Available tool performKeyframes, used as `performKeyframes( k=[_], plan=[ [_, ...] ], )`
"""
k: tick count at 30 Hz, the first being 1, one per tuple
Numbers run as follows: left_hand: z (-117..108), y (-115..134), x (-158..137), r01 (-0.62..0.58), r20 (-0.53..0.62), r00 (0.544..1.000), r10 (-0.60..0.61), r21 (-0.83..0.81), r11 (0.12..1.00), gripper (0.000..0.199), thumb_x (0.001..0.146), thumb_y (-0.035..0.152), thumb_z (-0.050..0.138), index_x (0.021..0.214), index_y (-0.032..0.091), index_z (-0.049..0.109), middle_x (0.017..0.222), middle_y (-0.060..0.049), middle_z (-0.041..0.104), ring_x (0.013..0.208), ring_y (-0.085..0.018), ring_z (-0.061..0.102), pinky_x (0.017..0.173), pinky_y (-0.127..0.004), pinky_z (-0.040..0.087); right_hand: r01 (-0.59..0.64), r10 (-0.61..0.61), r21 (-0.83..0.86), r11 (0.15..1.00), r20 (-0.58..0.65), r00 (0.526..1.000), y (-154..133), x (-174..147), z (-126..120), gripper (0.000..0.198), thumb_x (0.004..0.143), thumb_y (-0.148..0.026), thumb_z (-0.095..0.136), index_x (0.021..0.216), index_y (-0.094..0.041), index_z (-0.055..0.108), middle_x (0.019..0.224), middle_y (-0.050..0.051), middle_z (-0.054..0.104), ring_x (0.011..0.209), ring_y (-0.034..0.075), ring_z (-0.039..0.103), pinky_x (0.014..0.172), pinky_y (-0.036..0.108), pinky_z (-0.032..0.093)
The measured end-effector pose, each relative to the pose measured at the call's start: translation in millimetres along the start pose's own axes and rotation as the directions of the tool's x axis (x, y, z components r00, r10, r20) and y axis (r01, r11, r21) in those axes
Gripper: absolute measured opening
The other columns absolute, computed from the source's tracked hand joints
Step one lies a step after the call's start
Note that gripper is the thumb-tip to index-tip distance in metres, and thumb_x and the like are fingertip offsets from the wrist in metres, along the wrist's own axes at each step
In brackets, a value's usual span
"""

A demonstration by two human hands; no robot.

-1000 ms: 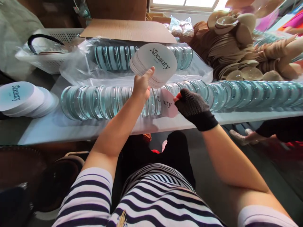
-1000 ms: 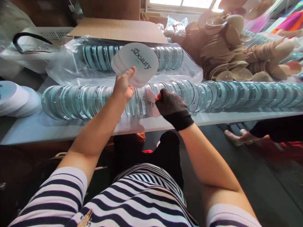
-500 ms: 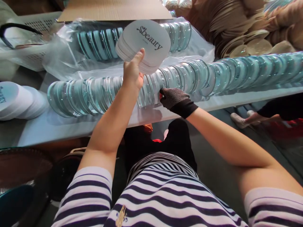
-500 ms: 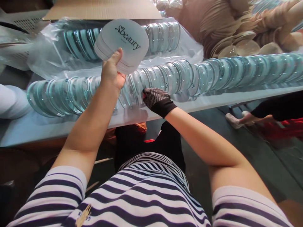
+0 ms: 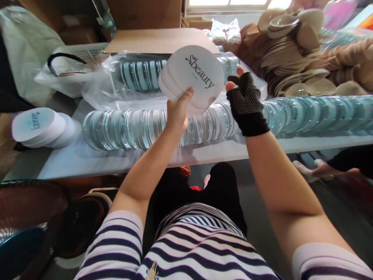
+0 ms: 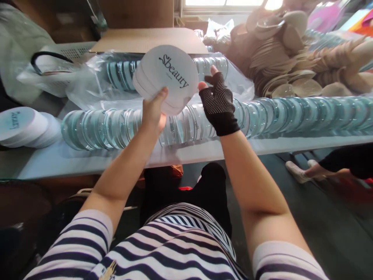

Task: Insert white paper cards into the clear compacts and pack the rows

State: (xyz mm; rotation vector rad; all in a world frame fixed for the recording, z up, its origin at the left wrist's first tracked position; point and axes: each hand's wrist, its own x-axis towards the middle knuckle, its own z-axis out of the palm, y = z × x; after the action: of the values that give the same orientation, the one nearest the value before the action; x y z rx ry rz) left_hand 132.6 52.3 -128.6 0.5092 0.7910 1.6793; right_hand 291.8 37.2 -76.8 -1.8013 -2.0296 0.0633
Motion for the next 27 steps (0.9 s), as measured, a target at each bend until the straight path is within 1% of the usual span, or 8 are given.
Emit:
performKeyframes(
  k=[3,6,10,14,17,20,23,27],
  plan=[
    [-8.0,4.1,-7.6,-0.085,0.011,0.996,0.085,0.033,0.996,0.022,0.077,0.012,0.075,0.097,0.017,0.071,0.106,-0.006,0.076,0.123,-0.024,0.063,0.109,-0.038,0.048,0.091,-0.082,0.112,0.990,-0.080,0.993,-12.0,-1.1,-2.4,0.056,0.100,-0.035,0.039,0.149,-0.008,0.040,0.151,0.016,0.047,0.139,0.020,0.045,0.111,0.036,0.039],
    [-16.8,3.9,-10.2,-0.088,-0.041,0.995,0.092,0.103,0.991,0.021,0.074,0.015,0.078,0.093,0.018,0.071,0.106,-0.005,0.077,0.121,-0.025,0.064,0.109,-0.040,0.049,0.202,-0.191,0.047,0.978,-0.172,0.966,-33.9,-12.6,8.7,0.057,0.097,-0.036,0.043,0.149,-0.013,0.042,0.154,0.016,0.043,0.144,0.024,0.038,0.111,0.041,0.040],
    [-23.7,6.3,-8.2,-0.026,-0.053,0.998,0.032,0.115,0.993,0.024,0.073,0.016,0.079,0.096,0.016,0.071,0.115,-0.008,0.074,0.123,-0.029,0.063,0.110,-0.045,0.047,0.024,-0.006,0.128,0.991,-0.135,0.991,-50.6,-16.5,24.2,0.050,0.096,-0.035,0.038,0.139,-0.015,0.054,0.125,0.018,0.067,0.114,0.027,0.064,0.090,0.042,0.054],
    [-30.6,17.4,3.8,-0.028,-0.032,0.999,0.030,0.056,0.998,0.022,0.080,0.012,0.072,0.101,0.017,0.071,0.123,-0.008,0.071,0.130,-0.026,0.058,0.115,-0.045,0.043,-0.090,0.124,0.134,0.987,-0.271,0.954,-40.7,-51.5,4.4,0.051,0.094,-0.043,0.041,0.130,-0.013,0.060,0.117,0.020,0.069,0.109,0.030,0.066,0.087,0.043,0.056],
    [-34.2,21.3,15.2,-0.010,-0.041,0.999,0.011,0.028,1.000,0.038,0.080,0.013,0.074,0.117,0.022,0.069,0.129,-0.005,0.069,0.132,-0.024,0.056,0.117,-0.045,0.040,-0.066,0.065,-0.005,0.998,-0.068,0.996,-34.1,-107.1,-16.6,0.054,0.090,-0.049,0.045,0.133,-0.019,0.060,0.093,0.015,0.075,0.083,0.032,0.071,0.066,0.045,0.057],
    [-33.2,18.9,21.0,0.020,-0.040,0.999,-0.020,-0.009,1.000,0.050,0.078,0.016,0.078,0.126,0.027,0.067,0.131,-0.002,0.068,0.135,-0.024,0.054,0.119,-0.043,0.037,-0.019,0.056,-0.171,0.985,0.218,0.974,-40.3,-145.1,-22.4,0.052,0.091,-0.043,0.043,0.137,-0.024,0.058,0.075,0.009,0.073,0.058,0.028,0.067,0.051,0.037,0.051],
    [-30.5,17.0,21.0,0.048,-0.025,0.998,-0.049,-0.032,0.998,0.053,0.081,0.014,0.075,0.131,0.027,0.064,0.129,-0.001,0.069,0.136,-0.024,0.052,0.118,-0.041,0.038,0.003,0.089,-0.262,0.965,0.337,0.937,-53.9,-144.6,-19.0,0.053,0.091,-0.037,0.044,0.141,-0.022,0.053,0.072,0.009,0.072,0.055,0.025,0.065,0.049,0.031,0.047],
    [-29.1,19.8,18.3,0.062,-0.009,0.998,-0.062,-0.022,0.998,0.045,0.085,0.008,0.067,0.128,0.022,0.065,0.126,-0.004,0.071,0.133,-0.023,0.055,0.113,-0.036,0.044,0.036,0.080,-0.277,0.960,0.398,0.914,-66.6,-111.5,-13.4,0.054,0.089,-0.033,0.044,0.140,-0.019,0.051,0.077,0.010,0.073,0.059,0.025,0.065,0.052,0.030,0.044]
  ],
)
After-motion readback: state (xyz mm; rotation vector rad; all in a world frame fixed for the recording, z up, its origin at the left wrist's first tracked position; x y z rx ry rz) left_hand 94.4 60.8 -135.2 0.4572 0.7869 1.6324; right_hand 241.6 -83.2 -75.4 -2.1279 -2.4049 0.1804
